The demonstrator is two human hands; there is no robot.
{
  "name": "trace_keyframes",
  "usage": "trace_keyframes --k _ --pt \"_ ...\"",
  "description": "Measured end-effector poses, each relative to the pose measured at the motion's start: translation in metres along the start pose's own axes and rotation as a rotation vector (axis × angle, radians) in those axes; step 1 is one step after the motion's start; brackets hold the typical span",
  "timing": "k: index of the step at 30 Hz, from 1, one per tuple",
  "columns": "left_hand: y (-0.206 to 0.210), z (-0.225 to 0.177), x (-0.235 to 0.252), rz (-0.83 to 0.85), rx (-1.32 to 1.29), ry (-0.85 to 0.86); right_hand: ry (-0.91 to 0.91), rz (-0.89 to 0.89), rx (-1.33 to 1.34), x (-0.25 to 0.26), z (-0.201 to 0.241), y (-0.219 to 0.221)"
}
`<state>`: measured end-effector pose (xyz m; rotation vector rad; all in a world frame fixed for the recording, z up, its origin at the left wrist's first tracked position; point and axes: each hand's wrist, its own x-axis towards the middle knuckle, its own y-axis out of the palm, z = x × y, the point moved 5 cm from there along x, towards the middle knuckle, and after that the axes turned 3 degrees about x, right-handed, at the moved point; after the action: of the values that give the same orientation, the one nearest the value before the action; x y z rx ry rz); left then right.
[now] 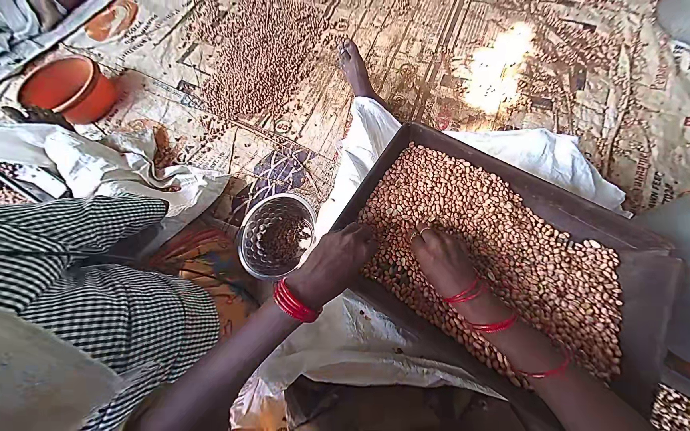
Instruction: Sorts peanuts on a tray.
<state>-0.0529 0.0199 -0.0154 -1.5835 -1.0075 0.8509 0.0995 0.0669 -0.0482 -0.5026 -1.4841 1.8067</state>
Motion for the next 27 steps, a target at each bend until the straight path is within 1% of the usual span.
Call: trace_keyframes --k 1,2,3,5,7,9,11,14,16,18,20,23,25,27 --pt "0.002 -0.002 0.002 0.042 0.016 -0.035 0.059 0.099 0.059 0.0 -0.005 -0.003" --pt "0.003 -0.004 0.005 0.095 0.023 -0.082 0.15 0.236 0.153 0.0 -0.013 -0.008" --pt "0.003 -0.004 0.007 0.133 0.03 -0.121 0.211 0.281 0.252 -0.002 -0.021 -0.014" --pt "0.005 -0.005 0.009 0.209 0.041 -0.189 0.269 0.225 0.374 -0.013 -0.039 -0.027" --pt "0.007 -0.006 0.012 0.265 0.068 -0.214 0.321 0.17 0.393 -0.026 -0.058 -0.04" --pt "0.009 -0.009 0.016 0.286 0.095 -0.207 0.377 0.162 0.387 -0.033 -0.075 -0.05" --pt "0.012 -0.011 0.016 0.272 0.098 -0.18 0.417 0.179 0.41 -0.033 -0.082 -0.053" --pt "0.014 -0.005 0.012 0.146 0.016 -0.104 0.363 0.201 0.429 -0.023 -0.069 -0.042" --pt "0.007 0.0 0.01 0.067 -0.129 -0.09 0.26 0.13 0.347 -0.016 -0.053 -0.027" --pt "-0.006 0.009 0.004 0.002 -0.327 -0.099 0.195 0.082 0.176 -0.014 -0.036 -0.014" --pt "-0.015 0.019 -0.003 -0.079 -0.59 -0.159 0.168 0.056 0.051 -0.013 -0.025 -0.01" --pt "-0.014 0.025 -0.008 -0.067 -1.078 -0.316 0.165 0.036 -0.016 -0.016 -0.024 -0.014" --pt "-0.015 0.018 -0.009 -0.042 -1.247 -0.383 0.119 -0.02 -0.051 -0.017 -0.019 -0.013" --pt "-0.015 0.01 -0.01 0.006 -1.303 -0.388 0.114 -0.002 -0.053 -0.016 -0.017 -0.009"
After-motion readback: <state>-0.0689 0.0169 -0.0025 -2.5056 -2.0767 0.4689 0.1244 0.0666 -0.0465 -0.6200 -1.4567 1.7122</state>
